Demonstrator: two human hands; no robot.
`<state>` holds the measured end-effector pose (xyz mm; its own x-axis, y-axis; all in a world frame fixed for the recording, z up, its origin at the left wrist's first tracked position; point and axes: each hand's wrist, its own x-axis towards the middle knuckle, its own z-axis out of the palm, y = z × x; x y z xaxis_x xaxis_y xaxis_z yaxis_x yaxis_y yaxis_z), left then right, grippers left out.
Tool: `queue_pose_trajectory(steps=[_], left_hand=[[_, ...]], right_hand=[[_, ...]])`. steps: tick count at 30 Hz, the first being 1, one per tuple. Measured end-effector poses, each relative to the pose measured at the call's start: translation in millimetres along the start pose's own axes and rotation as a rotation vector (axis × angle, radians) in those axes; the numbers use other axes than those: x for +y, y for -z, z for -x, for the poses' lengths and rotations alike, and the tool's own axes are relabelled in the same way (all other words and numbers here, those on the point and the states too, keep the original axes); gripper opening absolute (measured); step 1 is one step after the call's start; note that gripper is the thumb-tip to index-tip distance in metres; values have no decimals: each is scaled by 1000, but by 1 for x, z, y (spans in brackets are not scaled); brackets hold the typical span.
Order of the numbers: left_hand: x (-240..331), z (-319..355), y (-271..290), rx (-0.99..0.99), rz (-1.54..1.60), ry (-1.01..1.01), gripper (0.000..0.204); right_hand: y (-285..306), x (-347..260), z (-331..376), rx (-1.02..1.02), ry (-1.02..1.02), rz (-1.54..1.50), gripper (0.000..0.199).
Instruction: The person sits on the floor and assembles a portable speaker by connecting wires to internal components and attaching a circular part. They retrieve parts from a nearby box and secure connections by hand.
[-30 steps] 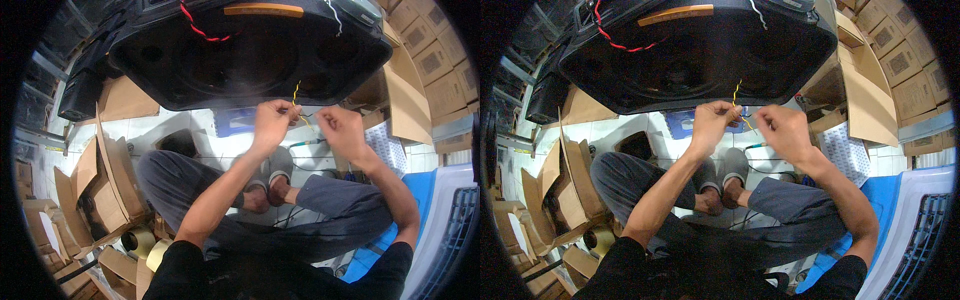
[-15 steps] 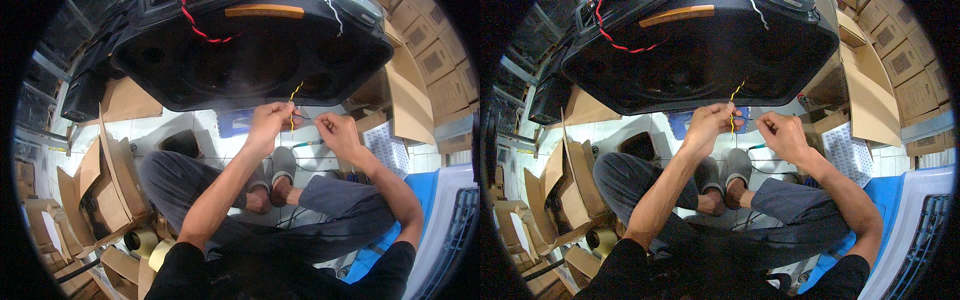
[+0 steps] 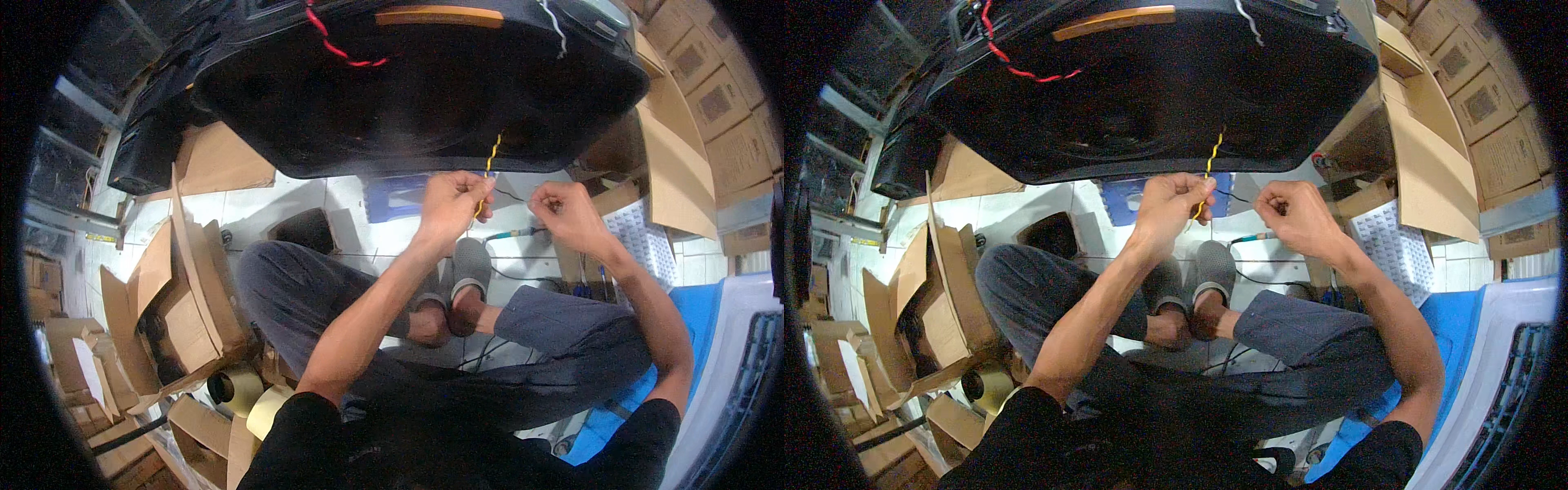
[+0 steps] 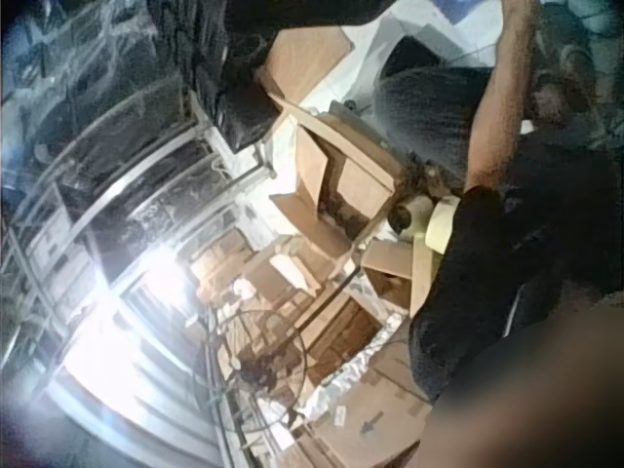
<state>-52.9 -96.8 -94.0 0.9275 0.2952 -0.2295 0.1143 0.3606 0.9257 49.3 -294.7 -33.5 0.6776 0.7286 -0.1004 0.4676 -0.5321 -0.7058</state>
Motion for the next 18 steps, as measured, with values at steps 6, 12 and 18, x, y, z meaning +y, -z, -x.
queue_pose_trajectory(steps=[6, 12, 18], left_hand=[[7, 2, 5, -21, -330, -114, 25], [61, 18, 27, 270, -861, -466, 32], [123, -29, 82, 276, -1371, -326, 41]], right_hand=[[2, 7, -1, -61, -75, -109, 21], [5, -6, 1, -117, 28, 43, 22], [9, -17, -1, -137, -7, 47, 21]])
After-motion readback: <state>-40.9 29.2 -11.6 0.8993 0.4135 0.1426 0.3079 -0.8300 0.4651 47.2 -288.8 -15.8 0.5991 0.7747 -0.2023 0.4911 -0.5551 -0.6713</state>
